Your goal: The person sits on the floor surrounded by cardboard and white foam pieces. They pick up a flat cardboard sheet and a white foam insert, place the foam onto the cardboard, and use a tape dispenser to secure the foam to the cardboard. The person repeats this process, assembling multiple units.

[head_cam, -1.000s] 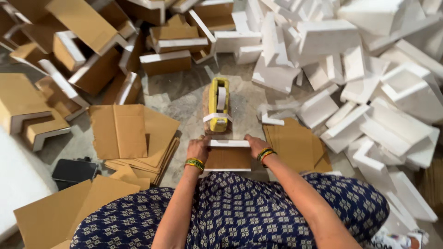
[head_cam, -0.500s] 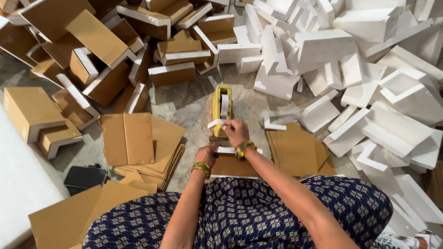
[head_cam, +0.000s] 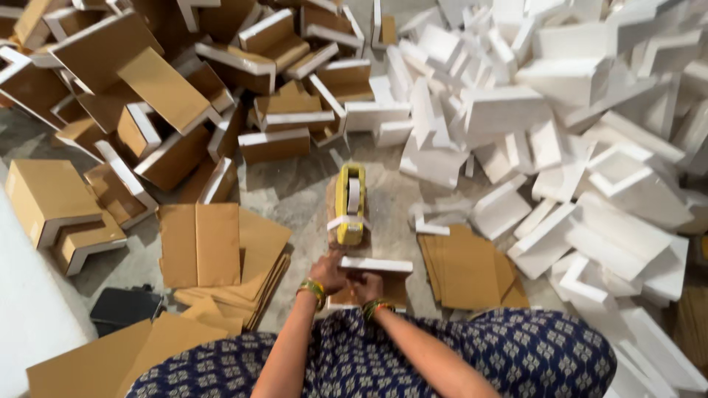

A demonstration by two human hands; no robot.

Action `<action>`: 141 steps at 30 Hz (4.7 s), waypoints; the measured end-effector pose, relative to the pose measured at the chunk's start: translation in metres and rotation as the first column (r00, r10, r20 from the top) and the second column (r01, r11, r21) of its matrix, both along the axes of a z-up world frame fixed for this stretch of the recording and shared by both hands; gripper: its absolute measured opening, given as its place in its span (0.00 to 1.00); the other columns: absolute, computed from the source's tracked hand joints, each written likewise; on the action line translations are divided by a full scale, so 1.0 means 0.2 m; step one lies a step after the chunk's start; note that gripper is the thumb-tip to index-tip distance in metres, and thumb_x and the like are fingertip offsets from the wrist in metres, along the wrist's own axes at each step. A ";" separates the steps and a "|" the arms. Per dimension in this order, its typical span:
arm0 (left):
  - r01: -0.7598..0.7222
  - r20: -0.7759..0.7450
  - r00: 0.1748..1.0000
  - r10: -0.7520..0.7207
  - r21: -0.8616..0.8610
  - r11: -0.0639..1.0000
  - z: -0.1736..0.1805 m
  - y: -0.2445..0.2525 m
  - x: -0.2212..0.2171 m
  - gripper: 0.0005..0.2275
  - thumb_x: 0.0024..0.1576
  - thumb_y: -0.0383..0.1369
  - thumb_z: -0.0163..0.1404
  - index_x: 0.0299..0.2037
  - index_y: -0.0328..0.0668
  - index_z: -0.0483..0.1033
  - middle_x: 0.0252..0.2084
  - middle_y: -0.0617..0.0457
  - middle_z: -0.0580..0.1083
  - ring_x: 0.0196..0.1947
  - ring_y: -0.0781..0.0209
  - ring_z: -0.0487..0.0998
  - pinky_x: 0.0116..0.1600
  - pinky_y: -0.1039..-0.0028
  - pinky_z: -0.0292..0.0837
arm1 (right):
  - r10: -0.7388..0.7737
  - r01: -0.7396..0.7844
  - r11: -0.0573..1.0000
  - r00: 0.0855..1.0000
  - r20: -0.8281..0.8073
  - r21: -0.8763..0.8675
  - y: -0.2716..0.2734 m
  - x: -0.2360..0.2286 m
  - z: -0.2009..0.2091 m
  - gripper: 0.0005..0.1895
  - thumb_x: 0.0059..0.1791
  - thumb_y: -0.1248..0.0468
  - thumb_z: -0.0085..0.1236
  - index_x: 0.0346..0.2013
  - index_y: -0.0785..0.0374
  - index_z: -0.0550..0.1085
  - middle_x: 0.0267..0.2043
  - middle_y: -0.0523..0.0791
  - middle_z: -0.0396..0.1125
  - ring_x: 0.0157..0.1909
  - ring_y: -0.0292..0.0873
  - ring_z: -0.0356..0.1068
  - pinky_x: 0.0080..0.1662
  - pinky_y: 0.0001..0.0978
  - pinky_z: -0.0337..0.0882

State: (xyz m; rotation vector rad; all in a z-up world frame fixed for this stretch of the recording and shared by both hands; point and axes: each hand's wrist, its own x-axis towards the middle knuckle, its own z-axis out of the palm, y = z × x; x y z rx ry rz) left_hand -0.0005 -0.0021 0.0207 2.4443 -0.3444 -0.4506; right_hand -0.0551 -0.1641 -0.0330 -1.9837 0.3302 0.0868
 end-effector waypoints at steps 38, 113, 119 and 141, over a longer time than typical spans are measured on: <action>-0.238 0.140 0.939 0.315 -0.397 0.886 -0.16 -0.03 -0.09 0.19 0.42 0.31 0.67 0.43 0.41 0.73 0.41 0.44 0.78 0.45 0.39 0.78 0.49 0.56 0.75 | 0.137 -0.430 0.837 0.763 -0.632 -0.338 -0.18 0.66 -0.12 0.19 0.44 0.53 0.59 0.42 0.63 0.80 0.46 0.55 0.75 0.50 0.54 0.75 0.52 0.43 0.74; 0.007 0.358 0.930 -0.088 0.223 0.975 0.16 -0.06 -0.14 0.18 0.53 0.43 0.57 0.52 0.53 0.75 0.49 0.50 0.75 0.55 0.49 0.71 0.63 0.49 0.54 | -0.011 0.057 0.986 0.959 -0.283 0.154 -0.05 -0.23 0.42 0.09 0.44 0.65 0.67 0.39 0.59 0.82 0.37 0.44 0.79 0.35 0.33 0.75 0.40 0.26 0.78; 0.073 0.287 0.948 -0.137 0.223 0.972 0.20 -0.04 -0.11 0.24 0.50 0.39 0.59 0.57 0.45 0.71 0.54 0.48 0.73 0.58 0.47 0.68 0.63 0.50 0.52 | -0.074 0.060 0.995 0.980 -0.186 -0.080 -0.05 -0.13 0.01 0.10 0.43 0.65 0.72 0.37 0.61 0.82 0.36 0.44 0.77 0.37 0.37 0.77 0.41 0.26 0.74; -0.099 0.325 0.946 0.002 0.282 0.954 0.20 -0.11 -0.17 0.27 0.45 0.53 0.63 0.50 0.47 0.74 0.47 0.51 0.75 0.53 0.53 0.71 0.65 0.54 0.53 | 0.024 0.053 0.976 0.938 -0.345 0.212 -0.19 0.44 -0.09 0.12 0.42 0.64 0.65 0.36 0.68 0.84 0.32 0.46 0.79 0.32 0.40 0.78 0.37 0.31 0.77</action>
